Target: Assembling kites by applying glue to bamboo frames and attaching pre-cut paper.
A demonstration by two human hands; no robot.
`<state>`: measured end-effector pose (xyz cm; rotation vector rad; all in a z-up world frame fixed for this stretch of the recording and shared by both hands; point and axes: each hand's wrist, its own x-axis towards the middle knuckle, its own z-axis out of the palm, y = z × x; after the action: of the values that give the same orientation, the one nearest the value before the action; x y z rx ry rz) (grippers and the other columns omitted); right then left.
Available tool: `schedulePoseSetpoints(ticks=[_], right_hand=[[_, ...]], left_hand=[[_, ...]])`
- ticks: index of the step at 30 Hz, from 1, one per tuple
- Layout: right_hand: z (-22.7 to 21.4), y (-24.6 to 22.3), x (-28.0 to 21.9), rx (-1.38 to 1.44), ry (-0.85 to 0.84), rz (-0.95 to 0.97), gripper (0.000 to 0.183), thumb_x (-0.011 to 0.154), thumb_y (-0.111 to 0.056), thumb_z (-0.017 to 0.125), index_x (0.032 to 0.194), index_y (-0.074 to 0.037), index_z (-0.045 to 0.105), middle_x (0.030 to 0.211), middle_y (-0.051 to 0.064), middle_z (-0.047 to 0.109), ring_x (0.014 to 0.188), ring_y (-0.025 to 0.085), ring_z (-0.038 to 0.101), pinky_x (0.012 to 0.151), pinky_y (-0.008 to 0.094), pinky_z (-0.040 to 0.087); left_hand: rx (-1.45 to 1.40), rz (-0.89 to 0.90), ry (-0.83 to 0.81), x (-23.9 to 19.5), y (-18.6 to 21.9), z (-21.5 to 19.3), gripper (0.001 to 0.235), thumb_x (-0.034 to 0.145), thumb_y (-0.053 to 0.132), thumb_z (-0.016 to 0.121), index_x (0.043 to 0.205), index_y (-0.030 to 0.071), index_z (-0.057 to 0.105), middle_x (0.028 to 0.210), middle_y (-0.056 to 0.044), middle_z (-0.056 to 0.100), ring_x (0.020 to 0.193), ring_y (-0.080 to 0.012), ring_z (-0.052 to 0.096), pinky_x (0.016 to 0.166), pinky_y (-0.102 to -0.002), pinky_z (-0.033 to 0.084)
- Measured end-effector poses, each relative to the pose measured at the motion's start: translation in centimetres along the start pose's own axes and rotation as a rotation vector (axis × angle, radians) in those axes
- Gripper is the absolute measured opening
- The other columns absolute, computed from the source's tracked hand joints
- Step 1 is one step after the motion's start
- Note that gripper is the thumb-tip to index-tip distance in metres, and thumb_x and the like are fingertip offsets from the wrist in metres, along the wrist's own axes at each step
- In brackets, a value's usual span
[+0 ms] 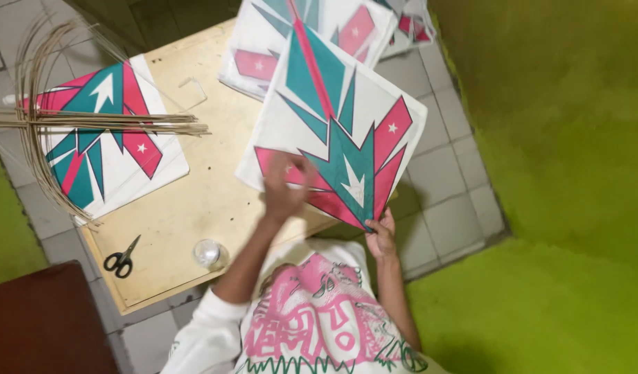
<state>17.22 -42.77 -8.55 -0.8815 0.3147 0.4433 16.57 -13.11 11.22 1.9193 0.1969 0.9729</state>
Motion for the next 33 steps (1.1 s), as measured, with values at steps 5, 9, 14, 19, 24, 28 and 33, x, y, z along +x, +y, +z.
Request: schedulePoseSetpoints(ticks=[5,9,14,19,24,28,33], right_hand=[[9.7,-3.3,5.1,-0.026,-0.06,-0.049,0.079,0.069,0.023,0.066,0.138,-0.012,0.05,0.121,0.011,0.069,0.108,0.026,0.071,0.094,0.042,0.061],[17.3,-3.6,9.8,-0.009,-0.109,-0.096,0.076,0.073,0.023,0.065,0.139,-0.012,0.051,0.121,0.01,0.068,0.11,0.024,0.07,0.101,0.041,0.058],[20.4,-1.1,17.5,0.001,-0.102,-0.089,0.074,0.073,0.025,0.065,0.135,-0.011,0.052,0.122,0.012,0.066,0.11,0.026,0.069,0.1,0.041,0.057],[19.0,2.0,23.3,-0.089,-0.04,-0.105,0.071,0.069,0.025,0.07,0.127,-0.013,0.054,0.118,0.01,0.062,0.111,0.025,0.064,0.097,0.04,0.055],[14.3,6.5,28.3,-0.158,0.104,-0.079,0.098,0.072,0.021,0.083,0.15,-0.019,0.04,0.132,0.015,0.052,0.12,0.034,0.059,0.103,0.054,0.052],[17.7,4.6,25.6,-0.103,0.02,-0.115,0.089,0.076,0.025,0.073,0.148,-0.015,0.039,0.139,0.024,0.045,0.129,0.039,0.055,0.11,0.053,0.05],[17.6,4.2,25.4,0.011,0.045,-0.08,0.083,0.078,0.026,0.074,0.145,-0.015,0.045,0.143,0.026,0.045,0.131,0.042,0.055,0.113,0.058,0.05]], left_hand=[[-0.095,-0.296,-0.164,-6.2,0.2,4.5,0.015,0.086,0.02,0.085,0.085,0.01,0.074,0.062,-0.004,0.062,0.062,-0.0226,0.061,0.067,-0.034,0.052],[-0.141,-0.61,-0.159,-8.6,-4.3,5.7,0.015,0.087,0.021,0.084,0.09,0.008,0.077,0.071,-0.008,0.066,0.067,-0.0191,0.062,0.062,-0.031,0.052],[-0.091,-0.817,-0.138,-7.6,-6.9,4.6,0.019,0.094,0.027,0.077,0.099,0.009,0.077,0.081,-0.01,0.068,0.077,-0.0216,0.065,0.067,-0.034,0.053],[-0.05,-0.959,-0.178,-9.2,-8.3,2.9,0.021,0.096,0.029,0.074,0.105,0.01,0.076,0.086,-0.01,0.071,0.083,-0.021,0.064,0.074,-0.035,0.053],[-0.074,-0.897,-0.254,-16.3,-14.3,3.7,0.024,0.097,0.027,0.058,0.11,0.014,0.073,0.1,-0.019,0.073,0.1,-0.0394,0.069,0.09,-0.05,0.054],[-0.012,-0.925,-0.242,-13.2,-11.4,2.6,0.024,0.09,0.024,0.077,0.108,0.009,0.074,0.089,-0.015,0.072,0.088,-0.0297,0.068,0.083,-0.043,0.056],[-0.066,-1.0,-0.267,-13.9,-12.2,2.8,0.03,0.087,0.03,0.079,0.11,0.01,0.074,0.089,-0.008,0.071,0.085,-0.0189,0.065,0.083,-0.037,0.055]])
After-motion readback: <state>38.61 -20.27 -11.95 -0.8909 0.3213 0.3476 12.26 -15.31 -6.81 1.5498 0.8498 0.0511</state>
